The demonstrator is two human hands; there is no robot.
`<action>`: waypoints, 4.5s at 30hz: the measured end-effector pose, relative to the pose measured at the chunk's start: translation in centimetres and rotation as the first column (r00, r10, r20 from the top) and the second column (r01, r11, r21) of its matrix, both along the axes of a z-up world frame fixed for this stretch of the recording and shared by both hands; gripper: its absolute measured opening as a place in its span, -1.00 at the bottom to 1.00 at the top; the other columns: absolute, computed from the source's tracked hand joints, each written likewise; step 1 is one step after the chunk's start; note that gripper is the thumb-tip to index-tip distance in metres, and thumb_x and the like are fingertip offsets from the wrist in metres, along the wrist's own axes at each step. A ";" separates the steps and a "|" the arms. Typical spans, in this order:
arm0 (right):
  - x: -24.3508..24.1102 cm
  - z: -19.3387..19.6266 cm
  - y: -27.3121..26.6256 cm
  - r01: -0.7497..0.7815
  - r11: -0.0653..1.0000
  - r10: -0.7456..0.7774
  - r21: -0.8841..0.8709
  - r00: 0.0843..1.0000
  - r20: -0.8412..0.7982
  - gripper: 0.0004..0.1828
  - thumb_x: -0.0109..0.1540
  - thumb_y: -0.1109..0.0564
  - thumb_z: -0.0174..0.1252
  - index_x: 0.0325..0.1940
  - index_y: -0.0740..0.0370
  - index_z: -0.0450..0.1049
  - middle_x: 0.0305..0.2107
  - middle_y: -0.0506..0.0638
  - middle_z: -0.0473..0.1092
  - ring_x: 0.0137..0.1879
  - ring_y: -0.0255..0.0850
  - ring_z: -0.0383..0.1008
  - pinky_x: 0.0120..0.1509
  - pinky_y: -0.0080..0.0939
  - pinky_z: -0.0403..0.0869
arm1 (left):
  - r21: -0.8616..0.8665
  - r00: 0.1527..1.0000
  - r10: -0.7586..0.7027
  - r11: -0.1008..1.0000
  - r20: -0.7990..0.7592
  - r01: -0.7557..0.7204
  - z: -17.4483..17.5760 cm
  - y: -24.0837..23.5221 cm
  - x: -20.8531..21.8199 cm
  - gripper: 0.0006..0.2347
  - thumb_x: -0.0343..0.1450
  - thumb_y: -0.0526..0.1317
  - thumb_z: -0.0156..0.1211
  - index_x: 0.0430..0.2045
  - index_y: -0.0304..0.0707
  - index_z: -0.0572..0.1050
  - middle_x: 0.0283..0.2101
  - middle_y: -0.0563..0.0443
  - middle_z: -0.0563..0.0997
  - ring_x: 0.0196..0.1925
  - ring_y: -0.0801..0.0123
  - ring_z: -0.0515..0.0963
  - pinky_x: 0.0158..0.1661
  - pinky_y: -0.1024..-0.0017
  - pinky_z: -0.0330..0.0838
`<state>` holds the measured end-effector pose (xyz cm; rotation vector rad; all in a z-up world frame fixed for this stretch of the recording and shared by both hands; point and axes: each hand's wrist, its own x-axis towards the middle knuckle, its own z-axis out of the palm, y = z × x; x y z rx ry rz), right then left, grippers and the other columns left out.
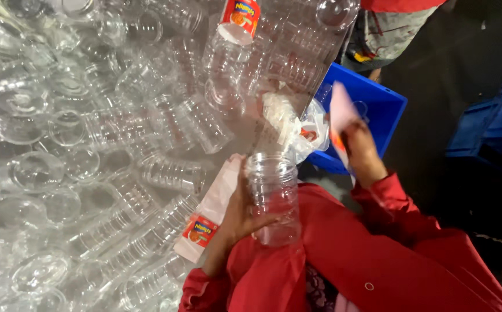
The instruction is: The person applies adhesive labels to clear plastic jars by hand, picking up each jar individually and pressing the label onto its side surface before returning it to the table.
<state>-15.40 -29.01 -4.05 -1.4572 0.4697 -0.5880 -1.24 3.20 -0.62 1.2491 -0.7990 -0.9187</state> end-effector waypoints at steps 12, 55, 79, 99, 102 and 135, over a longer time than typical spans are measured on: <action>4.9 10.6 11.4 -0.461 0.688 0.459 -0.560 0.875 -0.157 -0.78 0.07 0.19 0.52 -0.28 0.18 0.61 -0.46 -0.04 0.45 -0.29 -0.13 0.43 -0.04 -0.09 0.36 | -0.162 0.948 -0.034 0.987 -0.315 -0.018 -1.2 2.3 2.6 -0.20 0.48 0.12 0.12 0.58 -0.24 -0.09 0.65 -0.19 -0.03 0.62 -0.03 0.17 0.27 0.19 0.49; 7.2 6.4 11.1 -0.300 0.941 0.304 -0.153 0.953 0.003 -0.08 0.14 0.31 0.38 0.54 0.23 0.13 0.50 0.11 0.06 0.64 -0.03 0.00 0.62 0.06 0.11 | -0.058 0.873 0.469 0.883 0.137 -0.465 0.1 1.3 -1.4 -0.74 0.53 -0.24 0.18 -0.06 -0.57 0.56 -0.12 -0.14 0.69 -0.11 0.31 0.66 -0.06 0.36 0.53; 15.1 -12.0 14.6 -0.618 0.276 0.392 -0.736 0.772 -0.501 -0.55 -0.06 0.08 0.36 -0.13 0.26 0.51 -0.16 0.16 0.44 0.06 0.13 0.39 0.10 0.09 0.34 | 0.219 0.643 0.623 0.621 0.445 -0.753 -2.3 6.6 1.3 -0.59 0.41 -0.21 0.34 0.13 -0.34 0.42 0.15 -0.16 0.54 0.27 0.09 0.48 0.24 0.24 0.31; 12.5 8.2 14.0 -0.580 0.809 0.588 0.100 0.802 -0.105 -0.85 0.32 0.17 0.24 -0.08 0.29 0.51 -0.27 -0.12 0.47 -0.11 -0.42 0.40 0.00 -0.33 0.41 | -0.009 0.715 0.545 0.798 0.438 -0.603 7.2 1.8 2.3 -0.93 0.38 -0.44 0.29 -0.37 -0.46 0.50 -0.38 -0.11 0.53 -0.37 0.24 0.54 -0.29 0.39 0.40; 12.1 9.4 14.3 -0.544 0.820 0.548 -0.177 0.836 -0.030 -0.87 0.32 0.17 0.26 -0.10 0.26 0.50 -0.23 -0.09 0.49 -0.06 -0.36 0.47 0.03 -0.29 0.45 | -0.032 0.735 0.553 0.807 0.393 -0.590 6.7 1.3 2.0 -0.93 0.38 -0.44 0.29 -0.35 -0.46 0.53 -0.38 -0.10 0.55 -0.37 0.28 0.54 -0.30 0.40 0.41; 7.6 -2.2 10.0 -0.239 0.927 0.302 0.289 0.933 -0.196 -0.78 0.18 0.05 0.23 -0.16 0.19 0.58 -0.33 -0.03 0.56 -0.20 -0.31 0.55 -0.09 -0.30 0.47 | -0.500 -0.436 0.269 0.262 0.859 -0.825 3.2 5.2 6.3 -0.52 0.38 -0.20 0.28 0.05 -0.69 0.31 0.05 -0.55 0.40 0.04 -0.42 0.48 0.08 -0.06 0.36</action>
